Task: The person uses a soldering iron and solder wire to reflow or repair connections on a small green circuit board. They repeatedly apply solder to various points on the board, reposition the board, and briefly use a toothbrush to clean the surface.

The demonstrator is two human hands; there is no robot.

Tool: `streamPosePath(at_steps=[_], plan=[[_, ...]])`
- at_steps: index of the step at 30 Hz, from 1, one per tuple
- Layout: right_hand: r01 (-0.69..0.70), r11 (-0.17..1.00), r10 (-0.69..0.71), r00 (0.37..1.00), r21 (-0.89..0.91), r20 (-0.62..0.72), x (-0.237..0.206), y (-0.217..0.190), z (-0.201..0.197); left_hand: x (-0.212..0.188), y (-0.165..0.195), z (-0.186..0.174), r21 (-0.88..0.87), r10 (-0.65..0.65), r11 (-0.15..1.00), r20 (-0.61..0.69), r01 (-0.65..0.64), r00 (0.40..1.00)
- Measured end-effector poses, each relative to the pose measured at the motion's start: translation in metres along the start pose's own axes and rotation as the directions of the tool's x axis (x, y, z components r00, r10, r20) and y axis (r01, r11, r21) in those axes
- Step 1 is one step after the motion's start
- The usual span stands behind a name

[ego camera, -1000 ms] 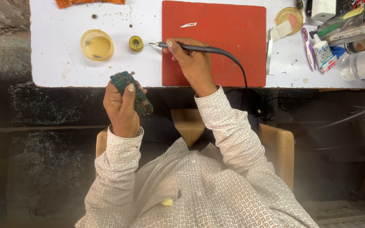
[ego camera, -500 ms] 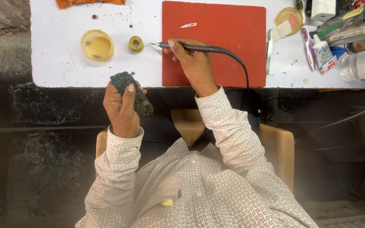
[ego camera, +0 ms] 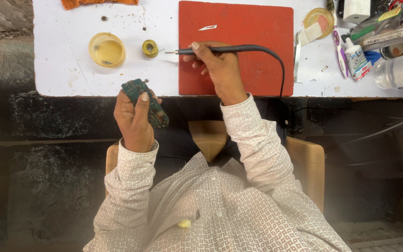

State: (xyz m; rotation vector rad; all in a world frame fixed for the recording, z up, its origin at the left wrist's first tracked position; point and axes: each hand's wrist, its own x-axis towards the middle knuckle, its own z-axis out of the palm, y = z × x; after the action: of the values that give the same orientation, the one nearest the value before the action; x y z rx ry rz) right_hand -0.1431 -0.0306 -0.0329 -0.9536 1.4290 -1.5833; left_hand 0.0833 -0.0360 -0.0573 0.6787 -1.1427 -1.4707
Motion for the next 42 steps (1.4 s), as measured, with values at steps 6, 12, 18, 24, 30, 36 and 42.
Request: streamPosePath(at_steps=[6,12,18,24,30,36,42], plan=[[-0.083,0.973,0.069,0.995,0.215,0.073,0.001,-0.012,-0.020,0.000,0.004,0.002,0.011,-0.015,1.000,-0.008,0.015,1.000],[-0.162,0.912,0.125,0.985,0.376,0.120,-0.003,-0.014,-0.032,0.003,0.009,0.010,0.012,-0.015,1.000,0.019,0.015,1.000],[-0.169,0.892,0.145,0.986,0.420,0.087,-0.019,-0.012,-0.035,0.007,0.006,0.026,0.029,-0.052,0.998,-0.014,0.052,0.999],[0.043,0.989,-0.033,0.997,0.141,-0.069,-0.010,-0.004,-0.003,0.005,0.006,0.022,-0.023,-0.040,0.999,-0.045,0.039,0.998],[0.018,0.992,-0.039,0.985,-0.121,-0.167,0.001,-0.004,0.020,0.004,0.009,0.014,-0.038,-0.045,0.998,-0.063,0.043,0.997],[0.034,0.986,-0.055,0.990,-0.162,-0.131,0.001,-0.004,0.022,0.004,0.007,0.015,-0.040,-0.056,0.998,-0.053,0.054,0.997],[0.025,0.990,-0.041,0.993,-0.138,-0.115,0.001,-0.001,0.021,0.005,0.006,0.014,-0.042,-0.058,0.998,-0.051,0.056,0.997]])
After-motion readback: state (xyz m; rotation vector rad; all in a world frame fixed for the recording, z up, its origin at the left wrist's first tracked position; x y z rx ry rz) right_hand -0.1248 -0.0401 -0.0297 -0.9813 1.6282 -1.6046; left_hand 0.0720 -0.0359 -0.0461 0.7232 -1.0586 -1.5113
